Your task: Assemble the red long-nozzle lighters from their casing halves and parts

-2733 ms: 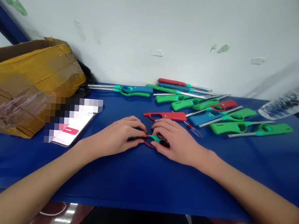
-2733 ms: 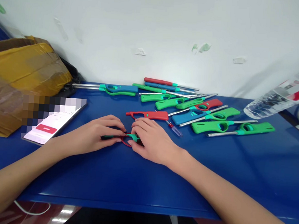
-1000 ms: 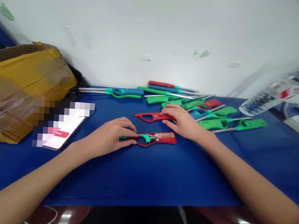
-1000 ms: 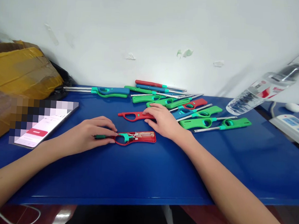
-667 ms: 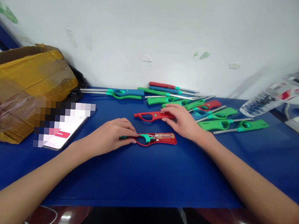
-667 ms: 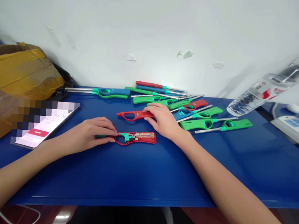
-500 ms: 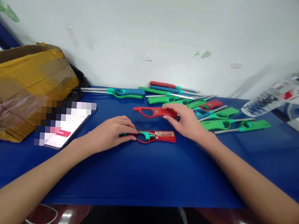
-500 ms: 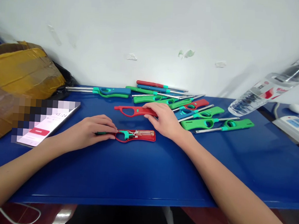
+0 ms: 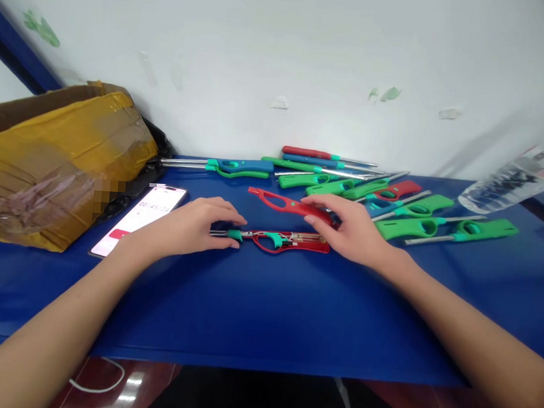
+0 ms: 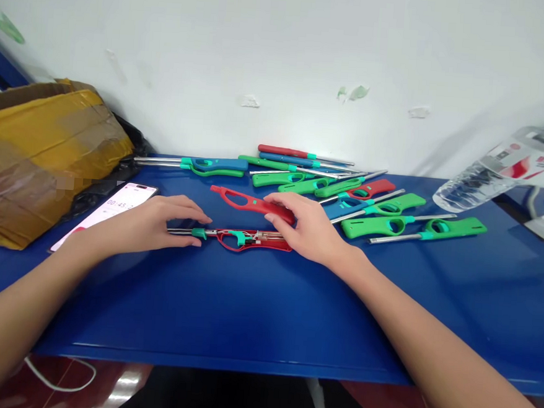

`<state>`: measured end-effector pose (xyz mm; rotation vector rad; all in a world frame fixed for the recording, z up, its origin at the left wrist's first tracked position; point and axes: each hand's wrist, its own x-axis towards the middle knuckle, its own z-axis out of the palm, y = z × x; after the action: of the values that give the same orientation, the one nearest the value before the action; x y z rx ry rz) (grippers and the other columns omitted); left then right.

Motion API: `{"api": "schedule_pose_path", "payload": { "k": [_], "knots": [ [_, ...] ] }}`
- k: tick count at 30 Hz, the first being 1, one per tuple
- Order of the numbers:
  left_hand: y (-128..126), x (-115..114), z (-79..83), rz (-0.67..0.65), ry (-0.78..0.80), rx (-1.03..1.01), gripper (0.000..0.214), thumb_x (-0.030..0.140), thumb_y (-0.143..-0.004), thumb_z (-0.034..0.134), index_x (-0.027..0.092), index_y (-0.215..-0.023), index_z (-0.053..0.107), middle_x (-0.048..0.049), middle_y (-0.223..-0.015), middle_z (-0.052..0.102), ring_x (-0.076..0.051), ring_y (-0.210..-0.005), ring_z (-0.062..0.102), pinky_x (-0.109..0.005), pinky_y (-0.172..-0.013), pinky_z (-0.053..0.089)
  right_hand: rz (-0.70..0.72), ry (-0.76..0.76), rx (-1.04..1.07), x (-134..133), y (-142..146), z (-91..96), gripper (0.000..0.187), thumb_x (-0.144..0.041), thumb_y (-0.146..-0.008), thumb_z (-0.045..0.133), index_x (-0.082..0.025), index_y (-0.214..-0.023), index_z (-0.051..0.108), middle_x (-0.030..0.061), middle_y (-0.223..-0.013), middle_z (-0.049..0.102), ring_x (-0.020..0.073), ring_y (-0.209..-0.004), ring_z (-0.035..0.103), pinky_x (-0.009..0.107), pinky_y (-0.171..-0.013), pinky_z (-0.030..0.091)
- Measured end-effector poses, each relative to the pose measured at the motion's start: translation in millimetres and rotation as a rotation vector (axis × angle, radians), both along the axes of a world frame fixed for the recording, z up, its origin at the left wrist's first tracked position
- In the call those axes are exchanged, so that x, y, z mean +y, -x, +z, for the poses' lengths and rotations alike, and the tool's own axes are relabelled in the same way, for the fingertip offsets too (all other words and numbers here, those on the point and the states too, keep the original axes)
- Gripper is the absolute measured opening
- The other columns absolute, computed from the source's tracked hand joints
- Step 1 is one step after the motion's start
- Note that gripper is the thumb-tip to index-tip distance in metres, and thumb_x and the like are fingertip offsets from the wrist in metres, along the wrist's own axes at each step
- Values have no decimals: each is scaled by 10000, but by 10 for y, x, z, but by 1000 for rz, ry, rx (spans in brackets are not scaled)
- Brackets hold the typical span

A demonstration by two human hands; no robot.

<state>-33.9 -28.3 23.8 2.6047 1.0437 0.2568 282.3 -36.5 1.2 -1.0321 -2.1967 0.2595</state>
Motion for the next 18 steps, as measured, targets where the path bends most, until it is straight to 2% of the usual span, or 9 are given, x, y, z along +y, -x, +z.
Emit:
{"api": "schedule_pose_path", "payload": {
  "k": [7, 14, 18],
  "knots": [
    [-35, -4, -52, -26, 11, 17, 284, 358, -921, 584, 248, -1158, 693, -59, -1089, 663, -215, -973, 609, -329, -857, 481, 19, 27, -58, -37, 43, 2, 245, -268, -917, 572, -197, -1140, 644, 64, -1083, 725, 196, -837, 675, 320, -735, 538],
    [-35, -3, -112, -56, -51, 1, 273, 296, -948, 542, 251, -1157, 713, -67, -1079, 646, -206, -944, 599, -306, -792, 476, 22, 15, -72, -19, 42, -20, 238, -272, -918, 570, -192, -1130, 644, 69, -1083, 724, 201, -856, 677, 309, -704, 530],
    [-48, -19, -102, -54, -99, 25, 286, 273, -951, 526, 238, -1173, 702, -75, -1088, 645, -221, -976, 598, -324, -819, 476, 35, 5, -75, -17, 24, -27, 240, -261, -916, 577, -187, -1135, 641, 65, -1073, 723, 190, -852, 676, 299, -711, 532]
  ]
}}
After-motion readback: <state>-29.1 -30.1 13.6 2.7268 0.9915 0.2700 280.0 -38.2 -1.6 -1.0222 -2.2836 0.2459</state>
